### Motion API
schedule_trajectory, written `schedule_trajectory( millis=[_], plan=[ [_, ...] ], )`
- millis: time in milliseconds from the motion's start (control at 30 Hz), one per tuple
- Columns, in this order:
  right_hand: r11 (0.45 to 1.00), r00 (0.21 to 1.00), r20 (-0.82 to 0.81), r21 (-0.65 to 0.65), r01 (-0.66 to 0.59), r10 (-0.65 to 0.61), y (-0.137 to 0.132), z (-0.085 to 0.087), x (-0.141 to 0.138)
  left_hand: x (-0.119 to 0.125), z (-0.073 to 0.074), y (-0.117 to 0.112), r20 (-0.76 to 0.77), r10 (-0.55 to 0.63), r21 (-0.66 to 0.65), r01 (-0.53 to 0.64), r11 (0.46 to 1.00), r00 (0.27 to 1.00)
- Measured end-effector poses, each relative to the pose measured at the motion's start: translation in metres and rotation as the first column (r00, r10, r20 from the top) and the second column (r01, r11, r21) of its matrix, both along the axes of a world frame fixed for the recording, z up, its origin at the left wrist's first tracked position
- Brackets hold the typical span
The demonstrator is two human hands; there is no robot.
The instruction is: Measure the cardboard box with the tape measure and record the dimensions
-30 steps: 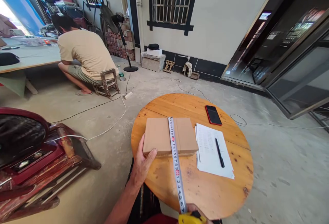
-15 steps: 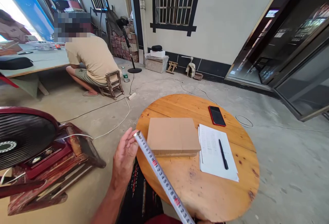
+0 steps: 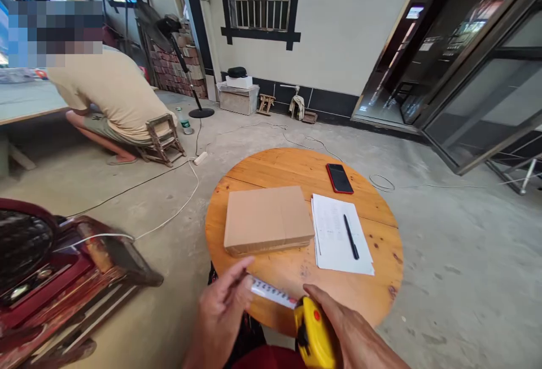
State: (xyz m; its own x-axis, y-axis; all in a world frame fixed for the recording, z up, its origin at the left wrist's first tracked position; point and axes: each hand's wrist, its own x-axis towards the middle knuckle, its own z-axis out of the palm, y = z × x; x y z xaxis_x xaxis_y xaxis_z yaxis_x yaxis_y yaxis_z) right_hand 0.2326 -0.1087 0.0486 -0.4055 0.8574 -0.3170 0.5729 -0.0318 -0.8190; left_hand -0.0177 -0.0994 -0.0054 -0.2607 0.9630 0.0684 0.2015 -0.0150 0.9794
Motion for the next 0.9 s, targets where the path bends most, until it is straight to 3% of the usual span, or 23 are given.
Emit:
schedule_trajectory(
  millis=[100, 167, 233, 333, 433, 533, 633, 733, 800, 867, 900],
  plan=[
    [0.988, 0.993, 0.054, 0.102, -0.112, 0.107, 0.017, 0.011, -0.022, 0.019, -0.007, -0.004, -0.162, -0.098, 0.185, 0.128, 0.974, 0.982],
    [0.962, 0.976, 0.123, 0.187, -0.2, 0.179, 0.033, 0.018, -0.032, 0.018, -0.012, -0.004, -0.249, -0.035, 0.29, 0.109, 0.951, 0.968],
    [0.914, 0.962, 0.18, 0.315, -0.255, 0.206, 0.056, 0.027, -0.039, 0.007, -0.016, -0.004, -0.259, 0.092, 0.322, -0.004, 0.947, 0.961],
    [0.823, 0.942, 0.256, 0.471, -0.317, 0.216, 0.099, 0.04, -0.047, -0.016, -0.023, -0.004, -0.244, 0.244, 0.285, -0.171, 0.943, 0.939],
    [0.752, 0.909, 0.343, 0.529, -0.394, 0.235, 0.148, 0.044, -0.063, -0.03, -0.038, 0.001, -0.269, 0.31, 0.218, -0.256, 0.942, 0.912],
    [0.702, 0.858, 0.41, 0.511, -0.496, 0.309, 0.185, 0.039, -0.086, -0.031, -0.056, 0.011, -0.261, 0.287, 0.154, -0.254, 0.955, 0.922],
    [0.682, 0.836, 0.407, 0.492, -0.541, 0.369, 0.195, 0.035, -0.093, -0.027, -0.072, 0.023, -0.206, 0.235, 0.101, -0.219, 0.971, 0.95],
    [0.749, 0.918, 0.306, 0.538, -0.386, 0.253, 0.181, 0.029, -0.072, -0.022, -0.082, 0.031, -0.147, 0.207, 0.024, -0.206, 0.978, 0.967],
    [0.812, 0.986, 0.168, 0.575, -0.098, 0.0, 0.164, 0.018, -0.049, -0.018, -0.085, 0.036, -0.12, 0.2, -0.001, -0.201, 0.98, 0.972],
    [0.828, 0.955, 0.028, 0.507, 0.24, -0.295, 0.143, 0.0, -0.03, -0.015, -0.086, 0.041, -0.105, 0.188, 0.009, -0.188, 0.982, 0.977],
    [0.842, 0.932, -0.008, 0.424, 0.332, -0.363, 0.132, -0.011, -0.024, -0.014, -0.086, 0.043, -0.099, 0.18, 0.015, -0.179, 0.984, 0.979]
  ],
)
